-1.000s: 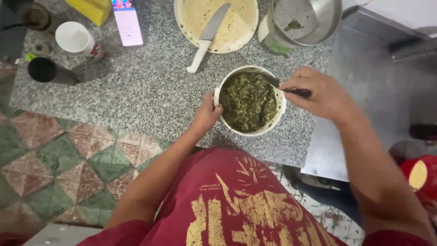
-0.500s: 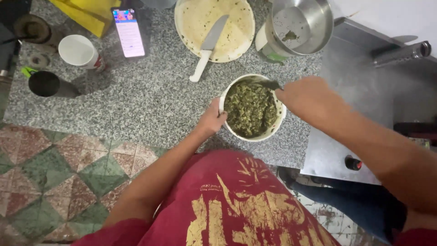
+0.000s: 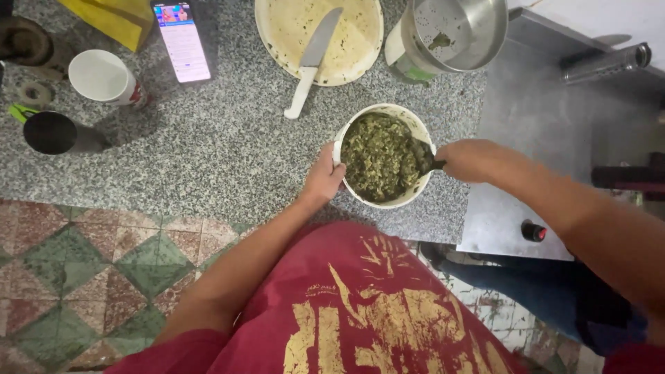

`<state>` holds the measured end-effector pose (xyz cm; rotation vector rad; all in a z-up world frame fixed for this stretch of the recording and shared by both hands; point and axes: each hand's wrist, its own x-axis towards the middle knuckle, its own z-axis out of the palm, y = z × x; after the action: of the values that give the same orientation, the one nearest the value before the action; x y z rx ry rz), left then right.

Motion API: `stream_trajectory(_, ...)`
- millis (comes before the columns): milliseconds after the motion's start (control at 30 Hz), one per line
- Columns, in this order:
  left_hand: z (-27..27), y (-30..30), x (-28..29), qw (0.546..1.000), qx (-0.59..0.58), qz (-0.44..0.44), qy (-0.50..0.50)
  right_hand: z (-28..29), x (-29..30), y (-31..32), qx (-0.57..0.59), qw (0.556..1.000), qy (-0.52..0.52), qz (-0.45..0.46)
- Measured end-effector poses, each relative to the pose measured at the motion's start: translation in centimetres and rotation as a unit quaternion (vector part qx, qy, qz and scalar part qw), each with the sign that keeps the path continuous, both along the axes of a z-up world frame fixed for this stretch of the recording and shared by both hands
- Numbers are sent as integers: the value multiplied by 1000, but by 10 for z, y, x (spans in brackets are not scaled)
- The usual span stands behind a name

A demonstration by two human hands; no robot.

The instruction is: Stirring a green vegetable mixture in a bowl and adding contents from spice packets.

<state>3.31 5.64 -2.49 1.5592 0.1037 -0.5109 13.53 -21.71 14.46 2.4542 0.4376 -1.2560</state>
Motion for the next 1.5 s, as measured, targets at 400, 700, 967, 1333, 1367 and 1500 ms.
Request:
stream_trajectory(400, 10, -1, 1, 1000, -8, -2, 2, 12, -37, 16, 131, 907, 149, -370)
stream_trajectory(700, 14, 8, -2, 991, -134, 1, 27, 10, -94, 24, 331, 678, 122, -645)
stream_trajectory(967, 31, 6, 0, 987, -155, 5, 35, -42, -134, 26, 473, 470, 105, -738)
stream_trajectory(1333, 4, -3, -4, 995, -100, 18, 2, -73, -167, -4, 563, 108, 141, -807)
stream_trajectory(1367, 8, -5, -5, 995, -97, 21, 3, -82, -170, -11, 567, 72, 146, -807)
stream_trajectory(1500, -37, -4, -5, 998, -61, 15, -23, -88, -174, -24, 579, -46, 161, -798)
